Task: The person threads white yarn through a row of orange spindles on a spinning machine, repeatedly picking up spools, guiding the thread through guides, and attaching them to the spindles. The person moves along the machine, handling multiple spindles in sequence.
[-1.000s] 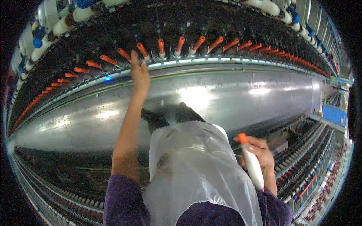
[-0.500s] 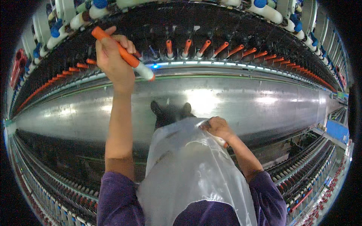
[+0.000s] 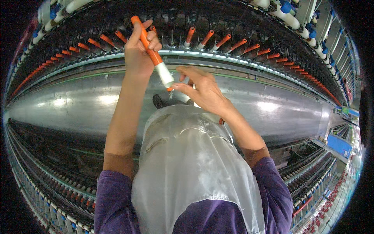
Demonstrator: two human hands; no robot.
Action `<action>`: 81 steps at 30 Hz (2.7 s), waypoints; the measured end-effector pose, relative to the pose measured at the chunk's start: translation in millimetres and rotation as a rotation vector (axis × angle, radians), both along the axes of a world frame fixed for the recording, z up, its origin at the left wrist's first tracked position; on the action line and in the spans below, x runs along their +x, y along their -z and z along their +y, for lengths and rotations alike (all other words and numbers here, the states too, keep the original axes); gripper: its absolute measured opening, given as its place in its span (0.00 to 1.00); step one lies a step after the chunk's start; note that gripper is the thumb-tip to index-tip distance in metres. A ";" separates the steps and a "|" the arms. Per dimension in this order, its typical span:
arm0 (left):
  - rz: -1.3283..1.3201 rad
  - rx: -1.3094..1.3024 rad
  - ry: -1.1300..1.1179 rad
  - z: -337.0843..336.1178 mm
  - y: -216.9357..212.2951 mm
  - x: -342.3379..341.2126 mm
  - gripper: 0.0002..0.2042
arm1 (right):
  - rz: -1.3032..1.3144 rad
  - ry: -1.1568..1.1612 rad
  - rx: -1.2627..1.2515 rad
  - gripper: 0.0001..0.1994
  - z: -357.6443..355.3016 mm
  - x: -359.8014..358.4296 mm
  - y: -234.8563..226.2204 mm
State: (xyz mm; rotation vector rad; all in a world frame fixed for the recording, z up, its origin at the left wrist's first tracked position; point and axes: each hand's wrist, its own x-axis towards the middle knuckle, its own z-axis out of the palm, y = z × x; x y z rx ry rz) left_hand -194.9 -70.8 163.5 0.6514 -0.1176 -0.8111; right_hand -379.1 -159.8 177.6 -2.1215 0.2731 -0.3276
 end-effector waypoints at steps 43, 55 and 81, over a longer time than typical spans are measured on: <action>-0.723 1.203 -0.228 201.2 143.3 -29.6 0.14 | 0.350 -0.621 -1.389 0.13 -78.4 173.4 194.1; -0.273 0.939 -0.455 174.0 100.4 -18.0 0.17 | 0.109 -0.751 -1.380 0.06 -98.0 200.8 226.2; -0.068 0.719 -0.645 154.0 87.8 0.3 0.14 | 0.280 -0.748 -1.434 0.04 -98.4 209.1 225.8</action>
